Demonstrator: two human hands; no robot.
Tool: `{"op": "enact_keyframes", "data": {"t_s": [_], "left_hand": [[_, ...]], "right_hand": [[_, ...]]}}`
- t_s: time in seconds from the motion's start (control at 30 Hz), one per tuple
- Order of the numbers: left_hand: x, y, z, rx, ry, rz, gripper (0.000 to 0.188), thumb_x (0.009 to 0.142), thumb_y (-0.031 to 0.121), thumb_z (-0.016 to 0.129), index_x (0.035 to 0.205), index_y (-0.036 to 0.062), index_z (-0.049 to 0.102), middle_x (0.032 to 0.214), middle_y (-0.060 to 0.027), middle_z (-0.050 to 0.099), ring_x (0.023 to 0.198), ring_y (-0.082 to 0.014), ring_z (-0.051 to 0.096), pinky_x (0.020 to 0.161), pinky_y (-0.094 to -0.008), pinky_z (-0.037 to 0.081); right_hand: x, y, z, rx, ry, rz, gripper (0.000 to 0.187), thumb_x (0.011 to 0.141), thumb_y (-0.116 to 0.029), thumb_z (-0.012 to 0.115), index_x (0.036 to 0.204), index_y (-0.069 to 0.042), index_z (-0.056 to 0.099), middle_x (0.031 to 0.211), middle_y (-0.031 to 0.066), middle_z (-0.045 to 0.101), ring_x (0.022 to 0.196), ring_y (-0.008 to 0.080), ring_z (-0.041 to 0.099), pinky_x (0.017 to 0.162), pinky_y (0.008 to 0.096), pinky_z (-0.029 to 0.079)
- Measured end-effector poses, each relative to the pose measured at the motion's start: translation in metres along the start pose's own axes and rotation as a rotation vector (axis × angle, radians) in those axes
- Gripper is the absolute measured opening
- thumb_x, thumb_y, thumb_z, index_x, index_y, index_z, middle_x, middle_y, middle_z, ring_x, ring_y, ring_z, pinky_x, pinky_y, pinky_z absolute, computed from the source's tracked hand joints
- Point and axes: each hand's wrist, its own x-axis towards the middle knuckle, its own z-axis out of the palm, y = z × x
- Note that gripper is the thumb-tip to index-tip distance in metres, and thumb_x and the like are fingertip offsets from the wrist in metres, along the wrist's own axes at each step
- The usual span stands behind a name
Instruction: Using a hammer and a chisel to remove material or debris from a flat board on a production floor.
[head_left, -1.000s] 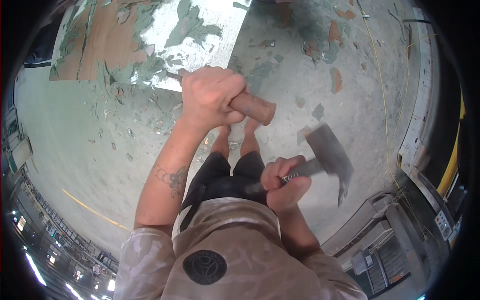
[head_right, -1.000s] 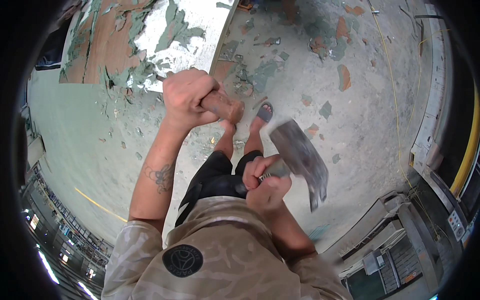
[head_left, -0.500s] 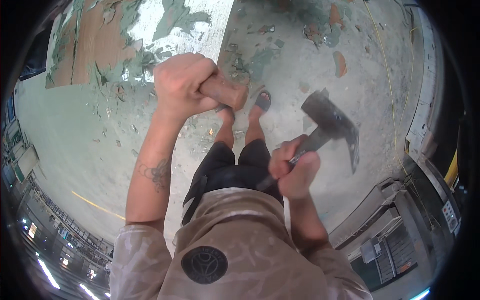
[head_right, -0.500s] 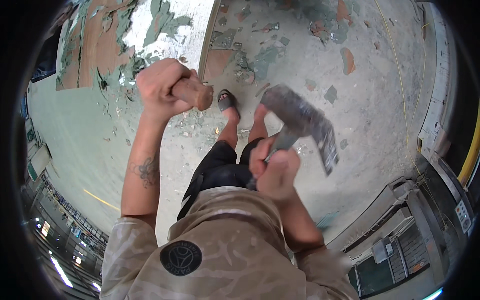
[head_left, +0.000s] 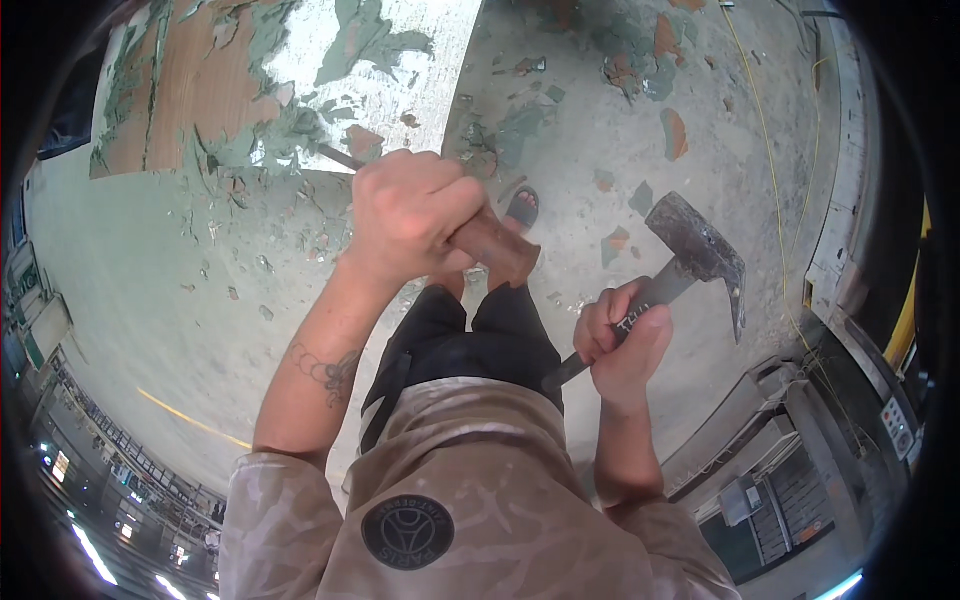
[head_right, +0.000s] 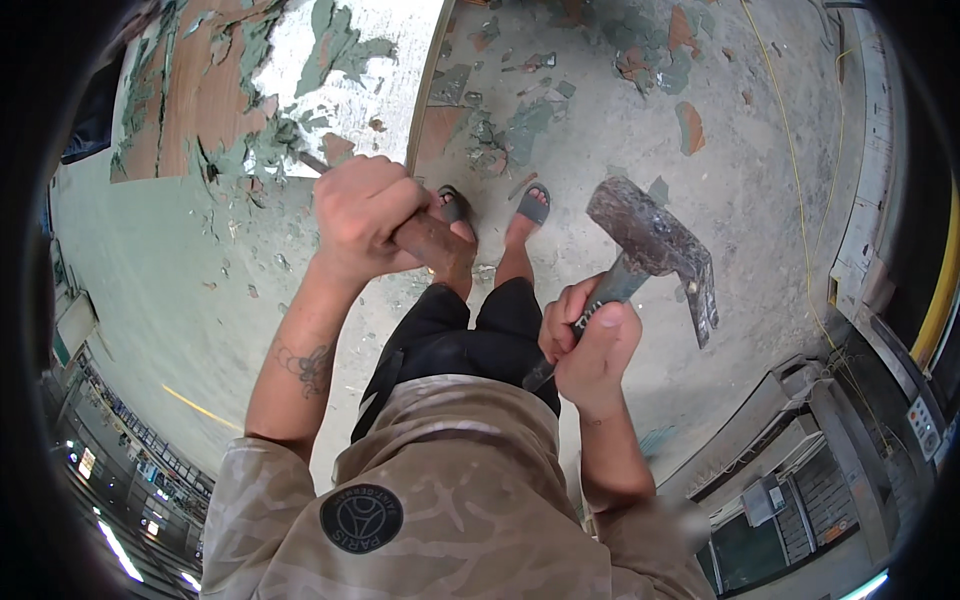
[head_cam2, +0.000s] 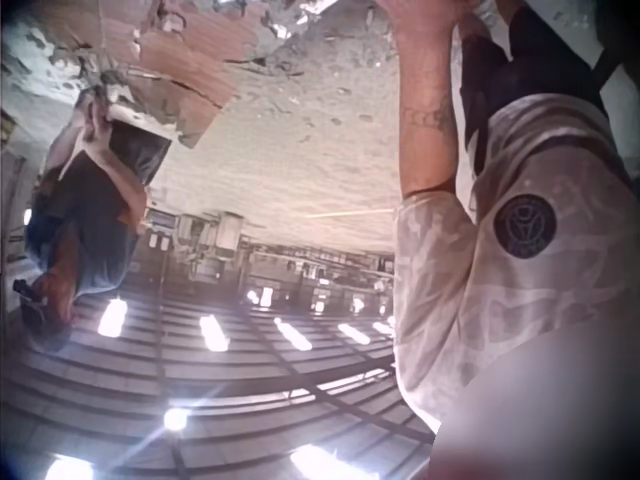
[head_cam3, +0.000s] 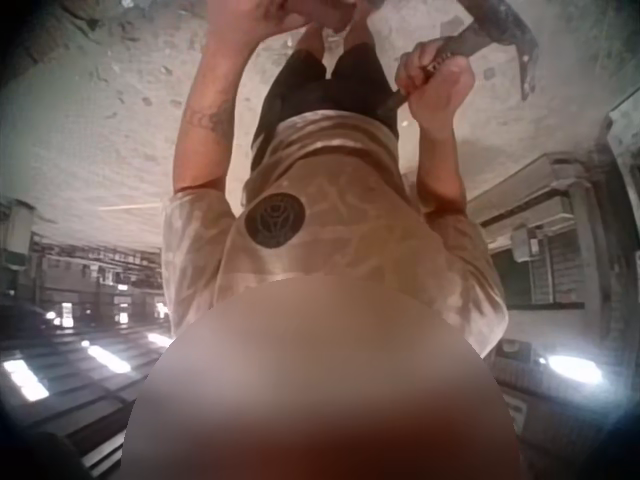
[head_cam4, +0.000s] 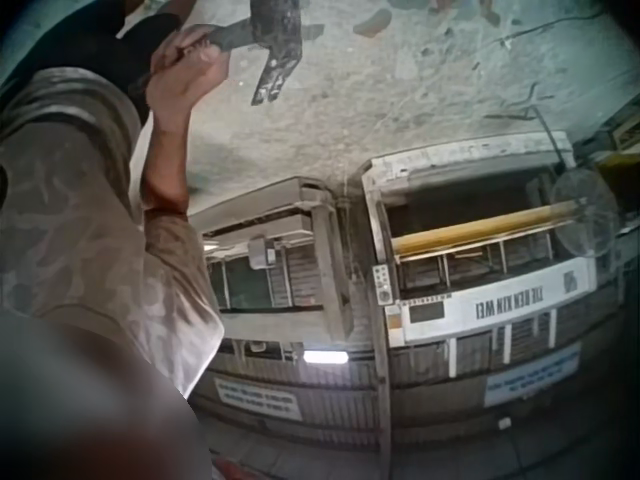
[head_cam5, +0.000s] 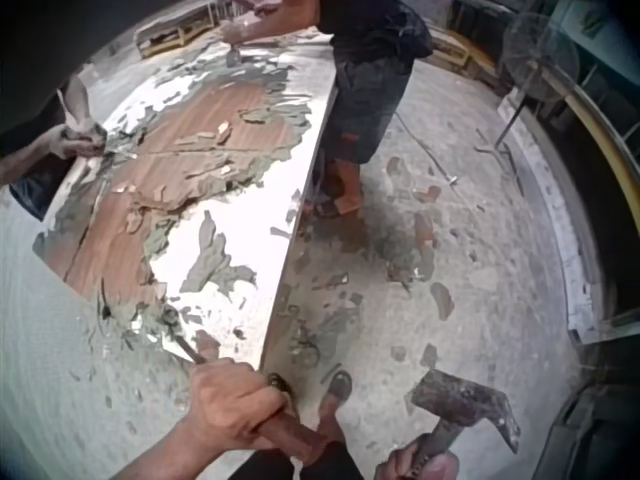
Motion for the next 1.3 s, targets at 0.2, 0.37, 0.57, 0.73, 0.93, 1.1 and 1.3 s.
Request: {"op": "enact_keyframes", "data": {"t_s": [0.2,0.37,0.57,0.73,0.93,1.1,1.3], "left_hand": [[-0.005,0.001,-0.006,-0.041,0.017,0.023,0.027,0.054,0.021,0.076,0.062,0.0144,0.051,0.057,-0.0021,0.038,0.048,-0.0213,0.047,0.045,-0.0355,0.035],[-0.009,-0.003,-0.012,-0.082,0.058,0.013,0.026,0.053,0.019,0.076,0.062,0.0144,0.052,0.056,-0.0021,0.04,0.047,-0.0216,0.047,0.045,-0.0352,0.035],[-0.006,-0.007,-0.022,-0.145,0.096,0.045,0.022,0.057,0.01,0.075,0.062,0.0114,0.054,0.056,-0.003,0.046,0.047,-0.0226,0.05,0.046,-0.0343,0.036],[-0.007,-0.006,-0.025,-0.149,0.085,0.019,0.026,0.057,0.017,0.077,0.061,0.0139,0.052,0.057,-0.0018,0.048,0.05,-0.0222,0.053,0.047,-0.0349,0.038],[-0.017,-0.014,-0.009,-0.127,0.069,0.051,0.027,0.057,0.021,0.075,0.061,0.0147,0.049,0.055,-0.0019,0.041,0.048,-0.0222,0.05,0.046,-0.0364,0.037],[-0.014,-0.013,-0.01,-0.065,-0.036,0.05,0.02,0.057,0.015,0.078,0.065,0.0135,0.06,0.056,-0.0022,0.045,0.05,-0.0222,0.053,0.048,-0.0352,0.038],[-0.015,-0.017,-0.007,-0.032,-0.073,0.053,0.02,0.054,0.017,0.077,0.066,0.0149,0.061,0.057,-0.0018,0.048,0.051,-0.0219,0.054,0.048,-0.0356,0.039]], "right_hand": [[-0.001,-0.003,0.02,-0.017,-0.013,0.036,0.06,0.103,-0.068,0.041,0.09,-0.009,0.043,0.059,-0.002,0.034,0.043,0.0081,0.031,0.038,0.0262,0.027],[-0.032,-0.007,0.026,0.138,-0.02,-0.111,0.062,0.097,-0.074,0.047,0.087,-0.013,0.042,0.058,-0.0012,0.037,0.044,0.0123,0.033,0.039,0.0292,0.029],[-0.069,0.078,0.023,-0.516,-0.021,-0.368,0.053,0.101,-0.059,0.055,0.079,-0.012,0.045,0.058,0.0008,0.043,0.044,0.0158,0.039,0.041,0.0289,0.032],[-0.041,0.067,0.04,-0.377,-0.278,-0.432,0.042,0.105,-0.04,0.056,0.079,-0.01,0.047,0.063,0.001,0.047,0.051,0.0155,0.045,0.047,0.0307,0.034],[-0.056,0.097,0.048,-0.092,-0.256,-0.298,0.037,0.107,-0.036,0.049,0.089,-0.004,0.047,0.069,0.0021,0.044,0.057,0.0123,0.043,0.053,0.0277,0.036],[-0.049,0.097,0.033,0.172,-0.319,-0.344,0.047,0.106,-0.048,0.051,0.099,-0.002,0.045,0.065,0.005,0.044,0.053,0.0111,0.042,0.047,0.0279,0.035],[-0.06,0.101,0.037,-0.032,-0.023,-0.146,0.043,0.105,-0.045,0.053,0.096,-0.002,0.049,0.064,0.0054,0.045,0.052,0.0111,0.042,0.047,0.0279,0.035]]}}
